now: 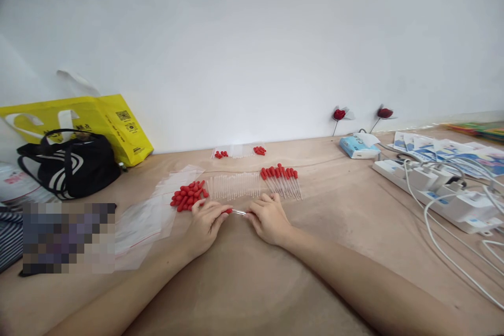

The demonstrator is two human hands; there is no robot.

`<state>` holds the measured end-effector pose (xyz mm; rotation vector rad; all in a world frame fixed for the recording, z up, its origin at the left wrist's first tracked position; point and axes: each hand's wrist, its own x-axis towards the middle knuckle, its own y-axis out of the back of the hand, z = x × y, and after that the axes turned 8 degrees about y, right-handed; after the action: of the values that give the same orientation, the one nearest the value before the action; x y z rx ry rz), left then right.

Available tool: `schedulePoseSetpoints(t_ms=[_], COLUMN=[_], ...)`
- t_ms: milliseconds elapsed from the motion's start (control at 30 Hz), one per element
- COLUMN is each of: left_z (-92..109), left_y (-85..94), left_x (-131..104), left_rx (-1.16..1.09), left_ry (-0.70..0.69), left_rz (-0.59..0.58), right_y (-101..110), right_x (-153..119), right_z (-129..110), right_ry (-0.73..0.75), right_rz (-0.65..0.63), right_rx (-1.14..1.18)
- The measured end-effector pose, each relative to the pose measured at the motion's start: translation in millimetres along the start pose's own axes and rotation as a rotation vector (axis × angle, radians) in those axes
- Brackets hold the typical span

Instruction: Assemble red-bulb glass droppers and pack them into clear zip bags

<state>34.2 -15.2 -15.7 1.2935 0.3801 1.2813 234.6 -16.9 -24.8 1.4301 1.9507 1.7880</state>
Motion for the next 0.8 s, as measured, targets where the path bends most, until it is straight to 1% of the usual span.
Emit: schedulePoseSetpoints(t_ms=[133,233,367,500,667,800], left_z=[1,1,3,7,10,11], left_y=[-0.8,-0.6,1.3,2.8,2.9,2.7], left_x=[1,-1,-3,-4,-4,-6], left_rx=[-0.036,-0.050,-0.044,-0.048,-0.042,-0.042], left_ry=[0.026,0.021,-0.046,-0.124,-0.169,-0.195], left_rz=[-0.014,-0.015,-0.006,0.008,0.031,0.034], right_y=[0,0,-2,-3,-5,-7], right_x=[-1,0,1,0,-1,1], right_z=[-2,-1,3,6,3,-1], right_ry=[0.043,0.093,0.201,0.302,0.320,0.305], right_rz=[0.023,0.043,0.047,0.117,0.182,0.185], right_rx=[-0.020,-0.047,-0.100,-0.161,-0.127,-0.086])
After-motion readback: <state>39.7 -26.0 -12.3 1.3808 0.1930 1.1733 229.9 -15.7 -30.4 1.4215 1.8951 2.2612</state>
